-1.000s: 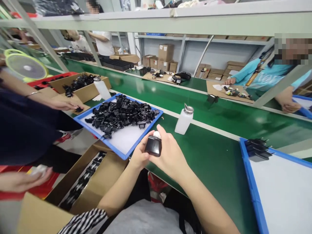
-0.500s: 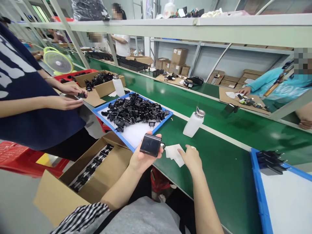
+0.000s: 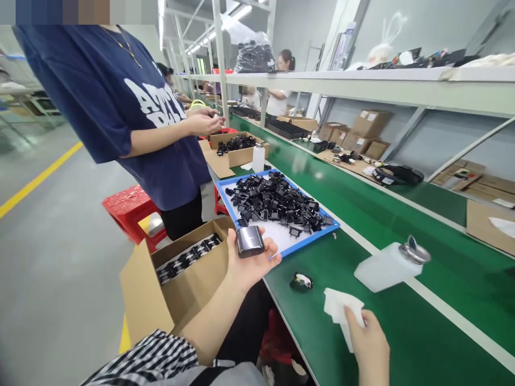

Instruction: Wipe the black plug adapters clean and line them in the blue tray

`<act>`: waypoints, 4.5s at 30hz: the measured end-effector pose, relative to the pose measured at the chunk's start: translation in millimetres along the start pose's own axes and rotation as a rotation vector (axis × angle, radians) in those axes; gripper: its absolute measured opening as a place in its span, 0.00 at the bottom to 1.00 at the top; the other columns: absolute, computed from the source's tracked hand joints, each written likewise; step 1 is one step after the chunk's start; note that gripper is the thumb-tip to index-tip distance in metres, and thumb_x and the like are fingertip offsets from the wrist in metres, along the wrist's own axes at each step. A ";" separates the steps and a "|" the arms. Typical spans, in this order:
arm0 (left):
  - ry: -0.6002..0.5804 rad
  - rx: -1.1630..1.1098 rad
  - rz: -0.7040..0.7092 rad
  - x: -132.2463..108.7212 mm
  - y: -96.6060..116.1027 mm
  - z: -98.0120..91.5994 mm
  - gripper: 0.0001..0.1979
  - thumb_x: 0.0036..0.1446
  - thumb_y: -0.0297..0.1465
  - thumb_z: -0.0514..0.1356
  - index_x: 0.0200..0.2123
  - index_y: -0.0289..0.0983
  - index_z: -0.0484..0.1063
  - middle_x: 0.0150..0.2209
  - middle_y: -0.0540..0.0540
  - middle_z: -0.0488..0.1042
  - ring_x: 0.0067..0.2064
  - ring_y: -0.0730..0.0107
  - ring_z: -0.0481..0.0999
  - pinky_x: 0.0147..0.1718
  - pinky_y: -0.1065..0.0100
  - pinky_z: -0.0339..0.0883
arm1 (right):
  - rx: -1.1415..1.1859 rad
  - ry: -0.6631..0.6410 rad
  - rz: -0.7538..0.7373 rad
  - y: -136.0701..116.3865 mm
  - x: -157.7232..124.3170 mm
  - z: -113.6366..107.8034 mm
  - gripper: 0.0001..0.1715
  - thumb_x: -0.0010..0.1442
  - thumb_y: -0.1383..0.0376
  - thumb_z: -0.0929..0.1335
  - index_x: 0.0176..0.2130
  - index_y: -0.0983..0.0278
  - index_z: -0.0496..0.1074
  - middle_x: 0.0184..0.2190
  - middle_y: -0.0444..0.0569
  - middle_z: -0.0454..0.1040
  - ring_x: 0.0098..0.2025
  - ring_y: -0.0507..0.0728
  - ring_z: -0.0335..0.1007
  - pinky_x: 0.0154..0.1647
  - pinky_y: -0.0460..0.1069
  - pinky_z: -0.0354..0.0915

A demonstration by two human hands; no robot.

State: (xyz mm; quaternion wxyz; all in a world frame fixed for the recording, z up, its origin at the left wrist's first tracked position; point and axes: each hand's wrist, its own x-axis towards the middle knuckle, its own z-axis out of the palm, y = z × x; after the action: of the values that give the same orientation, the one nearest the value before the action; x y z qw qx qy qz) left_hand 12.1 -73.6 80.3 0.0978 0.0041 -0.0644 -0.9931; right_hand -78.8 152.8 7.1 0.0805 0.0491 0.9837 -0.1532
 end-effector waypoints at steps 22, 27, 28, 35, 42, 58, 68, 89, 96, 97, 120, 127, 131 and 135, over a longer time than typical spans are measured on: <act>0.184 0.201 -0.218 -4.9 -19.4 -14.9 0.21 0.47 0.45 0.51 0.36 0.33 0.68 0.22 0.48 0.66 0.24 0.75 0.65 0.26 0.72 0.59 | 0.542 0.387 -1.388 -128.3 -115.2 14.0 0.30 0.50 0.77 0.55 0.53 0.63 0.53 0.47 0.51 0.65 0.51 0.58 0.55 0.54 0.63 0.37; 0.083 0.135 -0.214 -1.4 -16.3 -11.2 0.27 0.45 0.48 0.51 0.35 0.28 0.67 0.22 0.47 0.65 0.22 0.76 0.63 0.20 0.74 0.57 | 0.658 0.115 -1.104 -97.9 -114.5 -12.4 0.17 0.54 0.69 0.56 0.43 0.62 0.64 0.35 0.47 0.72 0.35 0.55 0.69 0.37 0.50 0.63; 0.069 0.127 -0.220 -1.0 -15.8 -10.2 0.28 0.45 0.49 0.51 0.34 0.27 0.67 0.22 0.47 0.64 0.22 0.76 0.62 0.20 0.74 0.57 | 0.648 0.091 -0.940 -93.5 -109.4 -21.1 0.15 0.54 0.66 0.56 0.40 0.62 0.66 0.31 0.46 0.73 0.31 0.55 0.69 0.29 0.47 0.64; 0.055 0.149 -0.222 -4.7 -17.4 -13.0 0.26 0.44 0.47 0.52 0.34 0.28 0.67 0.22 0.47 0.63 0.22 0.75 0.61 0.17 0.75 0.54 | 0.285 0.080 -0.361 -98.7 -70.0 -54.3 0.11 0.49 0.62 0.59 0.29 0.62 0.67 0.16 0.44 0.67 0.18 0.54 0.62 0.17 0.45 0.56; 0.359 0.179 -0.179 -8.2 -31.1 -12.7 0.16 0.48 0.41 0.53 0.31 0.33 0.68 0.24 0.48 0.68 0.26 0.73 0.67 0.26 0.73 0.61 | 0.602 0.452 -1.006 -123.8 -101.4 3.2 0.20 0.54 0.70 0.55 0.46 0.64 0.62 0.45 0.53 0.66 0.48 0.59 0.60 0.47 0.56 0.55; 0.209 0.305 -0.233 1.1 -31.3 -16.4 0.22 0.46 0.47 0.50 0.27 0.32 0.65 0.21 0.47 0.66 0.18 0.76 0.64 0.15 0.75 0.57 | 1.150 -0.303 -0.140 -58.4 -87.9 -10.6 0.18 0.44 0.55 0.65 0.30 0.67 0.70 0.21 0.45 0.70 0.23 0.54 0.63 0.22 0.46 0.58; 0.257 0.476 -0.195 -0.9 -30.5 -25.8 0.06 0.47 0.24 0.53 0.32 0.31 0.65 0.26 0.43 0.70 0.31 0.66 0.73 0.25 0.72 0.67 | 1.075 0.051 -0.129 -56.5 -65.5 -26.4 0.19 0.46 0.56 0.63 0.33 0.66 0.70 0.27 0.48 0.72 0.29 0.56 0.65 0.28 0.47 0.58; 0.155 0.417 -0.230 -0.3 -42.0 -27.1 0.10 0.52 0.32 0.49 0.38 0.37 0.61 0.37 0.40 0.70 0.35 0.64 0.71 0.30 0.67 0.63 | 0.807 0.235 -0.634 -51.7 -102.0 -6.0 0.15 0.55 0.67 0.57 0.41 0.63 0.66 0.37 0.48 0.72 0.36 0.55 0.69 0.45 0.56 0.58; 0.077 0.413 -0.223 -7.6 -51.6 -26.2 0.10 0.49 0.31 0.53 0.36 0.36 0.64 0.34 0.44 0.71 0.35 0.68 0.71 0.32 0.70 0.62 | 0.787 0.608 -0.674 -76.0 -89.5 -0.4 0.18 0.55 0.70 0.57 0.46 0.63 0.61 0.44 0.52 0.67 0.47 0.57 0.61 0.48 0.55 0.55; 0.087 0.415 -0.219 -8.4 -52.6 -26.7 0.09 0.49 0.31 0.53 0.36 0.36 0.65 0.33 0.45 0.71 0.34 0.69 0.71 0.33 0.70 0.62 | 0.721 0.620 -0.813 -80.0 -91.8 8.9 0.20 0.54 0.72 0.57 0.47 0.64 0.60 0.45 0.53 0.67 0.49 0.58 0.59 0.50 0.58 0.50; 0.181 0.422 -0.185 -16.1 -47.1 -19.6 0.09 0.49 0.32 0.53 0.35 0.37 0.64 0.34 0.45 0.71 0.35 0.66 0.71 0.38 0.64 0.61 | 0.525 0.659 -1.048 -93.4 -110.3 26.5 0.20 0.53 0.75 0.55 0.45 0.67 0.61 0.44 0.59 0.66 0.51 0.58 0.56 0.53 0.62 0.38; 0.116 0.403 -0.208 -9.9 -39.5 -19.0 0.11 0.49 0.33 0.52 0.37 0.36 0.63 0.36 0.42 0.70 0.36 0.64 0.71 0.36 0.63 0.61 | 0.766 0.450 -0.899 -60.8 -113.9 19.5 0.17 0.53 0.72 0.57 0.43 0.63 0.64 0.44 0.54 0.67 0.46 0.58 0.62 0.53 0.63 0.39; 0.066 0.455 -0.173 -10.2 -39.5 -16.4 0.15 0.44 0.36 0.56 0.36 0.37 0.62 0.37 0.42 0.70 0.35 0.63 0.71 0.30 0.67 0.62 | 1.042 0.362 -0.399 -47.1 -107.9 6.5 0.15 0.54 0.64 0.59 0.39 0.63 0.68 0.40 0.51 0.70 0.43 0.60 0.64 0.47 0.59 0.54; 0.030 0.645 -0.063 -12.6 -42.9 -16.5 0.19 0.34 0.26 0.63 0.32 0.38 0.59 0.34 0.48 0.71 0.29 0.69 0.72 0.26 0.72 0.60 | 1.126 0.358 -0.146 -41.0 -102.0 0.4 0.17 0.50 0.59 0.61 0.37 0.65 0.70 0.36 0.51 0.72 0.40 0.61 0.65 0.39 0.54 0.60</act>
State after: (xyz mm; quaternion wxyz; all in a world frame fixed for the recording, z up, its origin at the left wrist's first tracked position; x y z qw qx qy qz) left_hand 16.5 -31.5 58.3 0.0614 0.0516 -0.3741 -0.9239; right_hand 16.5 106.4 36.5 -0.1358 0.0416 0.7501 -0.6459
